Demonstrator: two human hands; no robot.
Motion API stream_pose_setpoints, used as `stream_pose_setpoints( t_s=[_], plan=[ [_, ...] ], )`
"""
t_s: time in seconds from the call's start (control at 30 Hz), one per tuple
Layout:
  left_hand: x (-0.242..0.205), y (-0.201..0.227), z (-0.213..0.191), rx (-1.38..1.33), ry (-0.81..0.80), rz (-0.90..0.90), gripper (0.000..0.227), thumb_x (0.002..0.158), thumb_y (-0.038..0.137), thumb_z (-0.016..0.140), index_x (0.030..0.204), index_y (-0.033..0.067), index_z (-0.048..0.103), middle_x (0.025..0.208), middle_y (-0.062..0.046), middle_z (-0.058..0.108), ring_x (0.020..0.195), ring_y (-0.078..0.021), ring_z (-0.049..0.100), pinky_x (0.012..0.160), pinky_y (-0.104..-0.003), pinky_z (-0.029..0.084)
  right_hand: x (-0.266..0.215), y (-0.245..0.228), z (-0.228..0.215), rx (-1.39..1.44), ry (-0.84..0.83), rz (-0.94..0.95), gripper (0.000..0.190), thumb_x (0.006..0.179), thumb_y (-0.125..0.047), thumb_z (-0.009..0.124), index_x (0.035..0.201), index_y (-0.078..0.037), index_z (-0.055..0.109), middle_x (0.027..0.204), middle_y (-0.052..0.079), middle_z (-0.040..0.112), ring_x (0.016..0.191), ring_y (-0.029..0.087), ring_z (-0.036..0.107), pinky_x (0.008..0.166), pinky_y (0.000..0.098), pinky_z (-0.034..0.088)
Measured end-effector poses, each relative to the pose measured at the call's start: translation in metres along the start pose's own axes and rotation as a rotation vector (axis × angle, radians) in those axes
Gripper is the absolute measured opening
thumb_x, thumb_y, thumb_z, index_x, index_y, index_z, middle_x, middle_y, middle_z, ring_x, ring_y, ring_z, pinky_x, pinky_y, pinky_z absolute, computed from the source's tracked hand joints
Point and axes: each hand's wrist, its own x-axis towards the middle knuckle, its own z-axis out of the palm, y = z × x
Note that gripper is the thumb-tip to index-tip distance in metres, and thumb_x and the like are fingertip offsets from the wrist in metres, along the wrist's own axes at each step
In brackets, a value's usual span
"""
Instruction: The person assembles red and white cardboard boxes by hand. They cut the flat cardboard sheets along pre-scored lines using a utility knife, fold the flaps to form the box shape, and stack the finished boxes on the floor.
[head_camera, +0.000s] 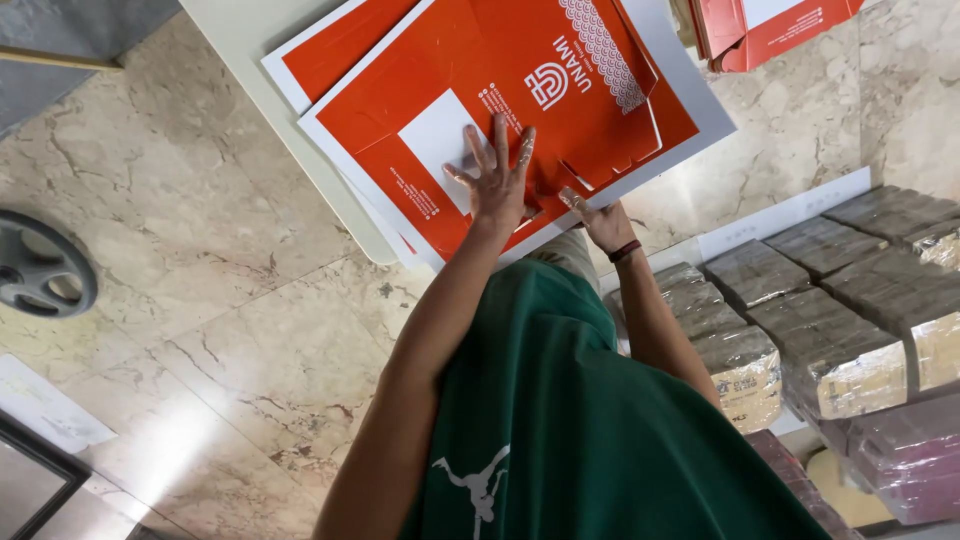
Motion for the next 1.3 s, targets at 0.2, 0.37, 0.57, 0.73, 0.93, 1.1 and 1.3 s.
stream_pose_setpoints(
  t_s=[0.2,0.37,0.57,0.73,0.93,1.1,1.3],
  plan=[
    [-0.011,-0.002,-0.007,-0.003,-0.062,0.016,0.118,0.083,0.042,0.087,0.168,0.0353,0.006,0.168,-0.016,-0.025,0.153,-0.0572,-0.008,0.099,-0.090,0.030,-0.055,-0.062,-0.018,-0.039,-0.068,-0.157,0.037,0.101,-0.013,0.062,0.134,0.003,0.065,0.128,0.031,0.064,0.125,0.046,0.057,0.113,0.0608,0.041],
    [0.010,-0.030,0.003,-0.002,-0.041,0.123,0.114,0.085,0.067,0.081,0.169,0.0298,0.012,0.167,-0.008,-0.020,0.149,-0.0542,-0.013,0.097,-0.092,0.029,-0.006,-0.049,-0.008,0.317,-0.048,0.293,0.069,0.083,-0.045,0.075,0.126,0.008,0.061,0.121,0.017,0.069,0.100,0.030,0.070,0.071,0.0490,0.070],
    [-0.043,-0.103,0.030,0.112,-0.030,0.148,0.130,0.074,0.064,0.088,0.169,0.0257,0.008,0.166,-0.017,-0.018,0.149,-0.0552,-0.008,0.106,-0.089,0.021,-0.012,0.028,0.061,0.432,-0.529,0.626,0.098,0.079,-0.064,0.059,0.164,-0.025,0.030,0.121,0.030,0.066,0.112,0.040,0.067,0.099,0.0497,0.053],
    [-0.051,-0.090,0.023,0.204,-0.064,0.071,0.141,0.071,0.072,0.086,0.168,0.0252,-0.006,0.166,-0.020,-0.019,0.148,-0.0586,-0.010,0.109,-0.086,0.021,-0.016,0.039,0.142,0.297,-0.366,0.603,0.070,0.080,-0.057,0.068,0.139,-0.019,0.064,0.136,0.000,0.066,0.115,0.016,0.064,0.098,0.0339,0.053],
    [-0.051,-0.076,0.043,0.201,-0.131,-0.008,0.107,0.101,0.019,0.066,0.165,0.0306,-0.018,0.162,-0.017,-0.032,0.144,-0.0587,-0.020,0.107,-0.089,0.020,-0.073,-0.008,0.129,0.041,-0.264,0.011,0.041,0.095,-0.041,0.068,0.119,-0.008,0.067,0.107,0.011,0.068,0.102,0.023,0.063,0.090,0.0384,0.051],
    [-0.031,-0.076,0.059,0.243,0.087,-0.074,0.067,0.112,0.027,0.040,0.167,0.0409,0.005,0.168,-0.012,-0.015,0.147,-0.0569,-0.010,0.100,-0.092,0.030,-0.061,0.000,0.117,0.041,-0.254,-0.103,0.057,0.094,-0.043,0.068,0.136,-0.005,0.063,0.135,0.004,0.068,0.130,0.011,0.057,0.113,0.0317,0.041],
    [-0.031,-0.117,0.009,-0.010,-0.215,0.163,0.097,0.090,0.026,0.080,0.166,0.0230,0.020,0.168,-0.010,-0.017,0.152,-0.0504,-0.003,0.107,-0.071,0.045,-0.028,0.105,0.117,-0.436,-0.487,-0.502,0.086,0.085,-0.005,0.081,0.159,-0.015,0.037,0.159,0.011,0.044,0.144,0.027,0.047,0.121,0.0412,0.040]
  ],
)
